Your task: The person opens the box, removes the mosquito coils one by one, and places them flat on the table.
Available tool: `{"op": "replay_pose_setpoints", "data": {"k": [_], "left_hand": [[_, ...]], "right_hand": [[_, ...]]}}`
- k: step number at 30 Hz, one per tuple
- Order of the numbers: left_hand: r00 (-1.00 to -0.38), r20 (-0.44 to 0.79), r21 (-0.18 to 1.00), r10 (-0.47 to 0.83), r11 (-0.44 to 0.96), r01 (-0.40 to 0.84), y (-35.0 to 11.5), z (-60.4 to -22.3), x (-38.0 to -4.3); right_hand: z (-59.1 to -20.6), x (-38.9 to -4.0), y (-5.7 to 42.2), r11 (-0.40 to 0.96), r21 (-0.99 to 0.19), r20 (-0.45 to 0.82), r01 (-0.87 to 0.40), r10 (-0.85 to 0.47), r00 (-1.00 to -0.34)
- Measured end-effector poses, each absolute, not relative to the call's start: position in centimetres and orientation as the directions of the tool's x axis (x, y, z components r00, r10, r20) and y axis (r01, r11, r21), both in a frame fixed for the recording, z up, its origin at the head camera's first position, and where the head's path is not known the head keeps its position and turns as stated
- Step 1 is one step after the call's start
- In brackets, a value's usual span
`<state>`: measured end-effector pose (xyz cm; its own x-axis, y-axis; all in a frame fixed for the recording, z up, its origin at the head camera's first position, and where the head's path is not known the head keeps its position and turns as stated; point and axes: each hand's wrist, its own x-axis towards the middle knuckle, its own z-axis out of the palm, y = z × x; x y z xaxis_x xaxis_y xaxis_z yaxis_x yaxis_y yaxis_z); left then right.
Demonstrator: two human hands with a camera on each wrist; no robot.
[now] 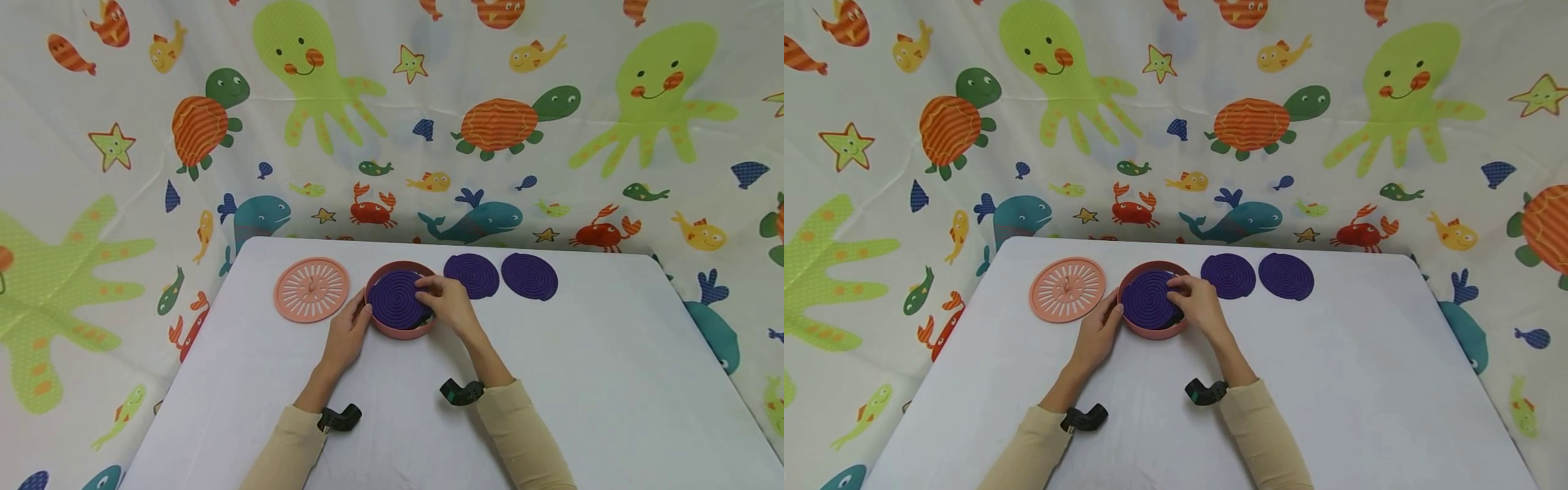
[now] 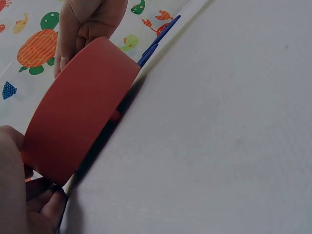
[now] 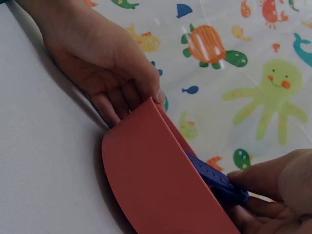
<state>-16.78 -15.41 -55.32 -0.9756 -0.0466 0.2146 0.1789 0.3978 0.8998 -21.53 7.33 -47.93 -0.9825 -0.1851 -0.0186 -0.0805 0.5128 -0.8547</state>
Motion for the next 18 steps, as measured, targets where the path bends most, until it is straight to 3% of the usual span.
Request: {"op": "replay_pose_setpoints", "data": {"k": [18], "left_hand": [[-0.974, 0.224, 0.889, -0.045, 0.419, 0.185, -15.39, -55.23, -16.75]], "right_hand": [[-48.0, -21.64, 7.42, 0.509, -0.856, -0.011, -0.091, -0.194, -0.981]]}}
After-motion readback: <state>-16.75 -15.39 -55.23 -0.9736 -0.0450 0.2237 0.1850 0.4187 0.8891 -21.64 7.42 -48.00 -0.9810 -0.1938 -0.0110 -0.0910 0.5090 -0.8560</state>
